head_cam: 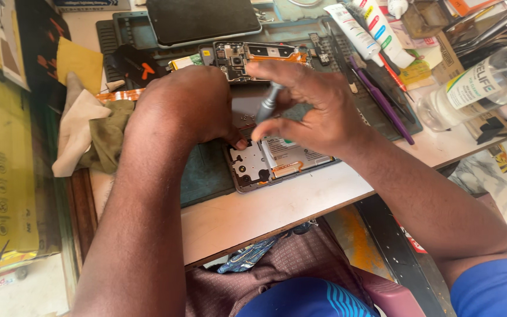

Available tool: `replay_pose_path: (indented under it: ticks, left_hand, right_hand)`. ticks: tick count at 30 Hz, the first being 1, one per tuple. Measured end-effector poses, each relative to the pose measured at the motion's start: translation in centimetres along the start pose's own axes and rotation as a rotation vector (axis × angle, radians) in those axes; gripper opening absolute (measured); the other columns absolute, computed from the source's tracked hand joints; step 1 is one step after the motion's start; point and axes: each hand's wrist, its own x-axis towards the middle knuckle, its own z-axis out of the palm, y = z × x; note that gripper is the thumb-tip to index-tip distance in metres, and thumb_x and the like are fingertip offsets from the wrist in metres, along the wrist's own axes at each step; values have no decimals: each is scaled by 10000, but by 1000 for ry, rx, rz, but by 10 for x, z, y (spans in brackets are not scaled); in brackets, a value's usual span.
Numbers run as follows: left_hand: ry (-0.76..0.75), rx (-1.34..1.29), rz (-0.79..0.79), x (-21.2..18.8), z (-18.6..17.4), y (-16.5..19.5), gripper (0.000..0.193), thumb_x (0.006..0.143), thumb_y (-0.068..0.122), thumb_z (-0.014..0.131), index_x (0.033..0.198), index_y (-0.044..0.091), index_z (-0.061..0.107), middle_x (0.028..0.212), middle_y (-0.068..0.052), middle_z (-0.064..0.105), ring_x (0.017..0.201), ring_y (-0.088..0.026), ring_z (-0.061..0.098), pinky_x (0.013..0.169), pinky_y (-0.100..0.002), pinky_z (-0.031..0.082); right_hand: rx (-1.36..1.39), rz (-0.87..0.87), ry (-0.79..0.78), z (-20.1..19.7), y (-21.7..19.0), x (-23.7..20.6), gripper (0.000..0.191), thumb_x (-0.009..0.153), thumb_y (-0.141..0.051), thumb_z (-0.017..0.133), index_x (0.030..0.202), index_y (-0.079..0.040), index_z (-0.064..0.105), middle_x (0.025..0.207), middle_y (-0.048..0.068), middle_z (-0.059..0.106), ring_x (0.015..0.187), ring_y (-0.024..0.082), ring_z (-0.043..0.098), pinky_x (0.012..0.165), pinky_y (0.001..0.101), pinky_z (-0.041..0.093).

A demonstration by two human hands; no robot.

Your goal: The person uses a screwdriver to remove and place screws on two disassembled mobile phones on a workbench. The hands repeatedly pick up screws, align them with screw holes, and turn the screwdriver to secure or loosen them.

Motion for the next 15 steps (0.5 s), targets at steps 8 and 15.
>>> replay_pose_path:
  ticks: [8, 15]
  left_hand:
    - [10, -20, 1, -2, 0, 1, 631, 565, 463, 997, 1036, 92, 801, 1109, -123, 752, 1046, -335, 723, 914, -479, 574]
    - [-27, -10, -1, -3, -1, 0, 583, 607, 452, 972, 1033, 85, 816, 1102, -126, 774, 1035, -331, 741, 924, -464, 583]
  right_hand:
    - [-90, -102, 80, 0, -5, 8, 644, 914, -197, 860, 1461, -90, 537, 1405, 151, 677, 973, 139, 761, 800, 225, 692]
    - [-18, -107, 74, -1, 1, 2, 546, 995, -140, 817, 1452, -57, 530, 1346, 143, 698, 1033, 169, 762, 888, 251, 677]
